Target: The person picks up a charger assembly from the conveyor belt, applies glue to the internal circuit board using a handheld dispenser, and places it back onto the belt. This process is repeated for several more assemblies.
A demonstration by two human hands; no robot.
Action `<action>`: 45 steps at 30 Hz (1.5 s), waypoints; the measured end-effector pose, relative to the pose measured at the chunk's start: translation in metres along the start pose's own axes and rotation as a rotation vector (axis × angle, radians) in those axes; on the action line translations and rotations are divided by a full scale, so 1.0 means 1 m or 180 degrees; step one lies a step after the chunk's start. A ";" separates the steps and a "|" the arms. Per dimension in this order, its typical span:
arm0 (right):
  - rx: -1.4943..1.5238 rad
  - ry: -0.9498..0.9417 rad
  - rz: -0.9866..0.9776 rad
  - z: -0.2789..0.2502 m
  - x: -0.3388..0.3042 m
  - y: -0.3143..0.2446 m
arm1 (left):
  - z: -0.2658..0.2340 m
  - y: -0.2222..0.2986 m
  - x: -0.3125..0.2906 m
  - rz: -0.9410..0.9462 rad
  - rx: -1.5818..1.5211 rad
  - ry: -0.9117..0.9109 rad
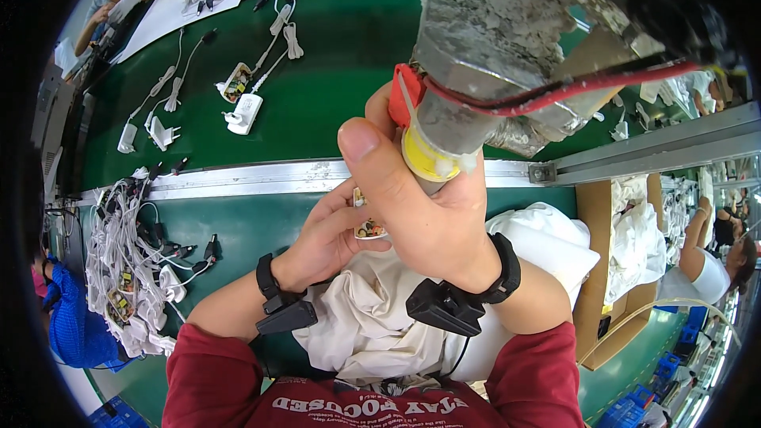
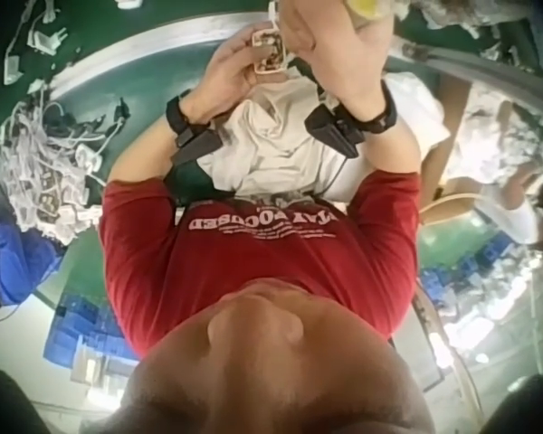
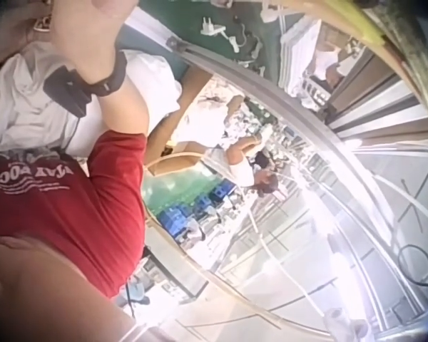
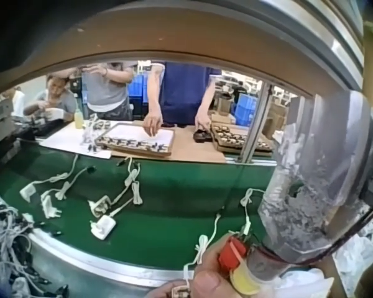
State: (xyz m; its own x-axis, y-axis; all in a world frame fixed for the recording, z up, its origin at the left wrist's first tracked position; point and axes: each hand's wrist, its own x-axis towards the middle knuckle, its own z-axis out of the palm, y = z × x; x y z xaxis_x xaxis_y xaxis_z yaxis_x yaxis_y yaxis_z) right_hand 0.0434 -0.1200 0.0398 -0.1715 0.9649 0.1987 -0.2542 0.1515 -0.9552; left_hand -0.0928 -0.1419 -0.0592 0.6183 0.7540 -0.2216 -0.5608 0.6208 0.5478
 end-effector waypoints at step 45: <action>0.0058 -0.0058 0.0062 0.000 0.000 0.003 | -0.031 0.036 0.113 0.2391 0.6219 0.0878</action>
State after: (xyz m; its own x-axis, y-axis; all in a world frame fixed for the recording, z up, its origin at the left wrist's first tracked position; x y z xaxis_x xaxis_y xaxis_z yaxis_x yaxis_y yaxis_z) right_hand 0.0426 -0.1193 0.0370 -0.1940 0.9636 0.1842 -0.2678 0.1286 -0.9549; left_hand -0.0601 -0.0279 -0.0896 0.4230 0.8100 0.4061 0.6743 -0.5808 0.4561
